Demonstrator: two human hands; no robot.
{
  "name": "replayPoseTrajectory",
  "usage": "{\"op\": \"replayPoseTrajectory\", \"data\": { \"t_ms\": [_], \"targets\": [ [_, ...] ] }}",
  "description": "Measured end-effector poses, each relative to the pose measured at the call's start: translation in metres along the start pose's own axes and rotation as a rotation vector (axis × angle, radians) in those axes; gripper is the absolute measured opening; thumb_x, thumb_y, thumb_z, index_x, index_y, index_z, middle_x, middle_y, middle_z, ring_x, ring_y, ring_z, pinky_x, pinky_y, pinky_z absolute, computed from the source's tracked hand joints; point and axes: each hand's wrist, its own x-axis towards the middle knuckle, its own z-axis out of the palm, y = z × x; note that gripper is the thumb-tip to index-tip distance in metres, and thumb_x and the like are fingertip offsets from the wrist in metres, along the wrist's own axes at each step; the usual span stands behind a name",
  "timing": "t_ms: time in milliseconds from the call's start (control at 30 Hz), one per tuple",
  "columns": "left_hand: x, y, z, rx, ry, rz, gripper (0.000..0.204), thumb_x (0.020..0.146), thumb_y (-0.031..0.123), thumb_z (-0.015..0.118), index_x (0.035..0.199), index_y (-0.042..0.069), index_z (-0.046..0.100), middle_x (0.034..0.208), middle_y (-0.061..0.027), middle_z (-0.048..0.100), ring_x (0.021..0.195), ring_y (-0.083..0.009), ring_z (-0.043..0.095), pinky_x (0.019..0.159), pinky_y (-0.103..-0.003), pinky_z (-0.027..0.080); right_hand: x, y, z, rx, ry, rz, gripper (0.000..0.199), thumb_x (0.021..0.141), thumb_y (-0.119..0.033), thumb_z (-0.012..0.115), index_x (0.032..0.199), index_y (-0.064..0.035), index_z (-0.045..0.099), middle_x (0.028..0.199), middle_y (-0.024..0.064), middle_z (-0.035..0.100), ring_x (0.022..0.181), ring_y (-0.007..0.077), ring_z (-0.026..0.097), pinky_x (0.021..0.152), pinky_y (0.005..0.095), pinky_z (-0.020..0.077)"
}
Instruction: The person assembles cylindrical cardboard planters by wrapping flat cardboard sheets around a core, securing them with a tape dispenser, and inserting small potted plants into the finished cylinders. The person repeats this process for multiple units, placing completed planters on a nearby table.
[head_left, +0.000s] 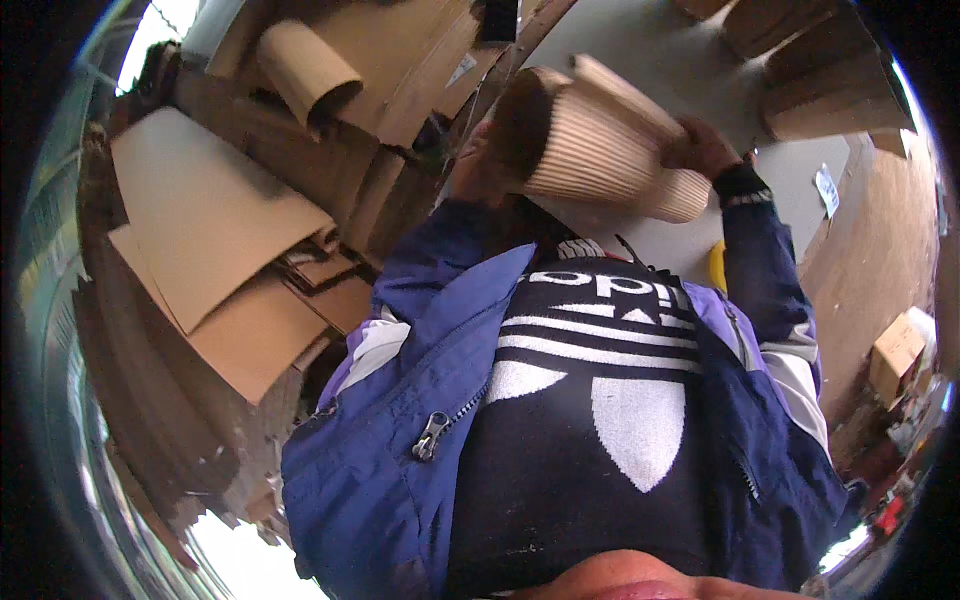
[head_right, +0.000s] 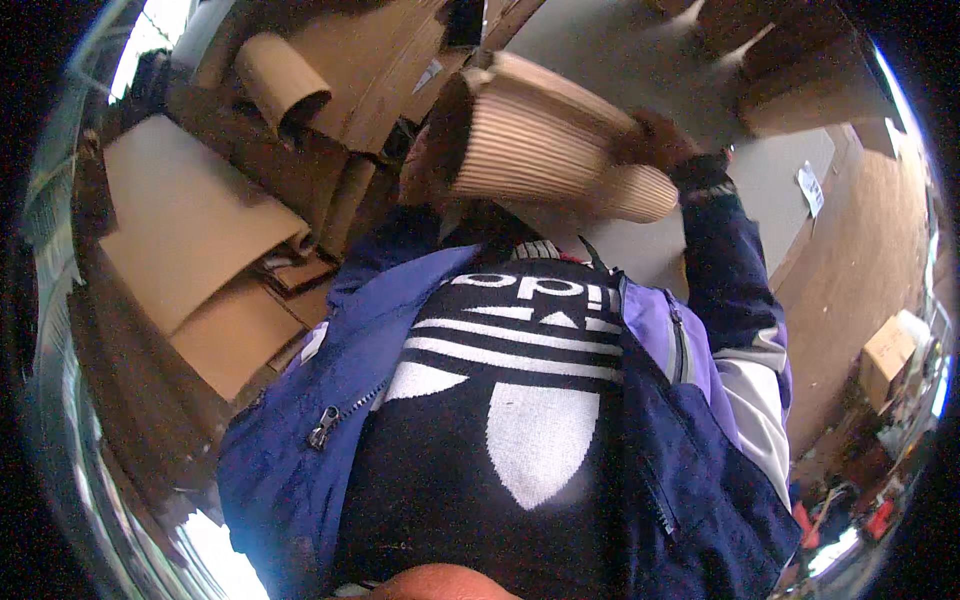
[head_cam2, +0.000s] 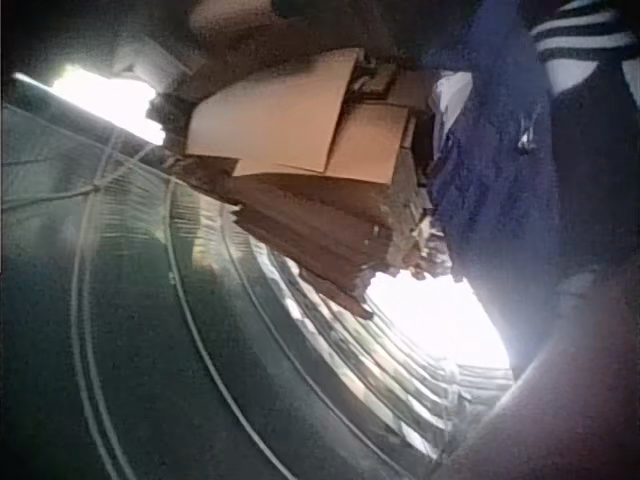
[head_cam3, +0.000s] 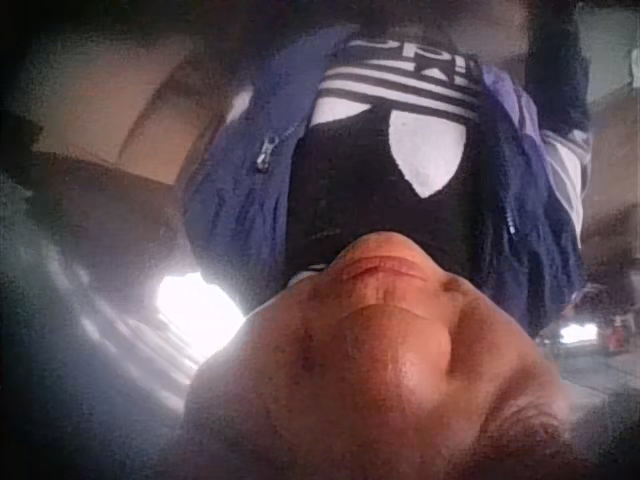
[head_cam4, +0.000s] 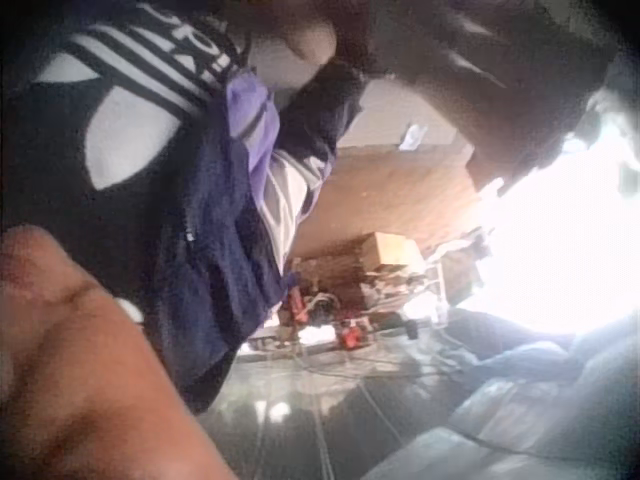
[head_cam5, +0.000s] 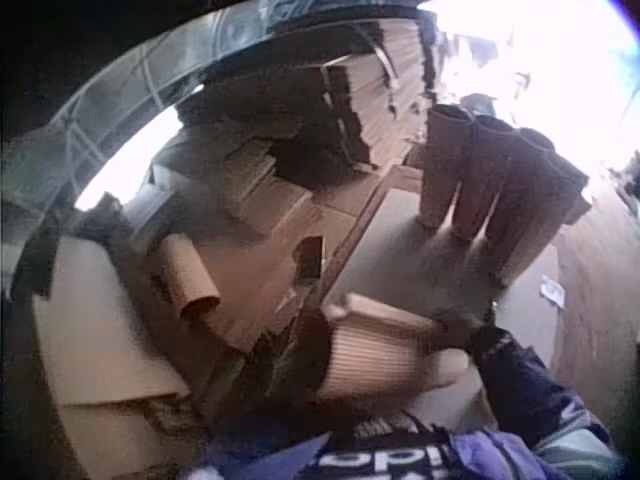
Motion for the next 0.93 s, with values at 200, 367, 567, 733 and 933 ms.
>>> {"op": "replayPoseTrajectory", "data": {
  "t_ms": [200,367,567,733,933],
  "targets": [
    [-0.004,0.009,0.127,0.252,-0.385,0.117,0.008,0.093,0.003,0.062,0.098,0.009,0.059,0.128,-0.0116,0.060,0.106,-0.0162,0.060,0.094,-0.033,0.049,-0.061,0.059,-0.034,0.504,-0.072,0.044,0.065,0.073,0.002,0.083,0.131,-0.0060,0.055,0.123,0.0093,0.066,0.114,0.0211,0.061,0.099,0.0381,0.0508],
    [0.011,0.015,0.177,0.439,-0.621,0.221,0.009,0.096,0.005,0.059,0.090,0.008,0.054,0.124,-0.0138,0.063,0.106,-0.0179,0.060,0.094,-0.032,0.050,-0.102,0.061,-0.033,0.120,0.144,-0.177,0.069,0.077,-0.001,0.082,0.137,-0.0058,0.050,0.137,0.0099,0.057,0.126,0.0248,0.053,0.107,0.0406,0.0432],
    [0.025,-0.004,0.207,0.382,-0.800,0.203,0.021,0.100,0.020,0.062,0.088,0.009,0.049,0.115,-0.0158,0.066,0.101,-0.0164,0.061,0.089,-0.030,0.051,-0.154,0.033,-0.027,0.024,0.023,-0.079,0.065,0.080,-0.022,0.081,0.136,-0.0055,0.052,0.139,0.0137,0.054,0.126,0.0273,0.050,0.110,0.0392,0.0394],
    [0.038,-0.009,0.192,0.369,-0.780,0.118,0.028,0.100,0.034,0.060,0.090,0.010,0.050,0.115,-0.0166,0.065,0.104,-0.0179,0.061,0.091,-0.032,0.051,-0.160,0.023,-0.001,0.180,0.252,-0.083,0.085,0.064,-0.021,0.092,0.137,-0.0072,0.051,0.137,0.0145,0.056,0.125,0.0306,0.053,0.109,0.0397,0.0423],
    [0.043,0.008,0.120,0.210,-0.479,0.032,0.023,0.102,0.030,0.054,0.099,0.008,0.055,0.121,-0.0165,0.063,0.105,-0.0225,0.063,0.092,-0.036,0.052,-0.096,0.000,0.021,0.134,0.182,-0.268,0.096,0.061,-0.029,0.093,0.143,-0.0100,0.047,0.140,0.0145,0.055,0.130,0.0321,0.051,0.109,0.0412,0.0423]
  ]
}}
